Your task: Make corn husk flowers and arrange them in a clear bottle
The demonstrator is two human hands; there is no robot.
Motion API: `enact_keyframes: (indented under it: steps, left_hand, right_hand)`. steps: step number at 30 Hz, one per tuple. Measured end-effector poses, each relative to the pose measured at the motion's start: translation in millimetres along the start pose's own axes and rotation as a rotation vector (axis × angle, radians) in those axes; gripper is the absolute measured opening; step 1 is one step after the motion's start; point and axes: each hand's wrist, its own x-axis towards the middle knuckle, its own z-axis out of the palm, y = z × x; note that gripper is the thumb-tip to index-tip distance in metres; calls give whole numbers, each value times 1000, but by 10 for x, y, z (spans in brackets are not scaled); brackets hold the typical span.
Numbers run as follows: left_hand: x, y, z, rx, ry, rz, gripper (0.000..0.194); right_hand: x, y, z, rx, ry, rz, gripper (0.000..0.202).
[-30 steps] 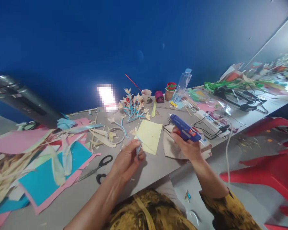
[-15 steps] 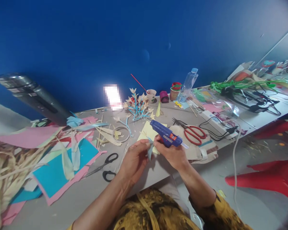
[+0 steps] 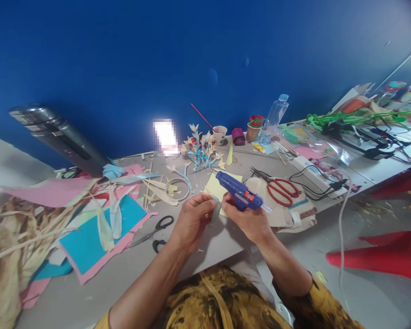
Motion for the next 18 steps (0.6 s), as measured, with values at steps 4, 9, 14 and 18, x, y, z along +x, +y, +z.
enact_keyframes:
  steps: [4, 9, 14, 18]
  left_hand:
    - [-10, 7, 13, 50, 17, 43, 19]
    - [-11, -2, 1, 110, 27, 69, 15]
    - [-16, 14, -21, 103, 108, 92, 16]
    - [-2, 65, -62, 46, 192, 73, 19]
  right_hand:
    - [-6, -65, -9, -35, 14, -22, 2]
    - [-29, -44, 9, -57, -8, -32, 4]
    - [-69, 9, -109, -41, -35, -79, 11]
    - [-115, -54, -374, -100, -141, -190, 14]
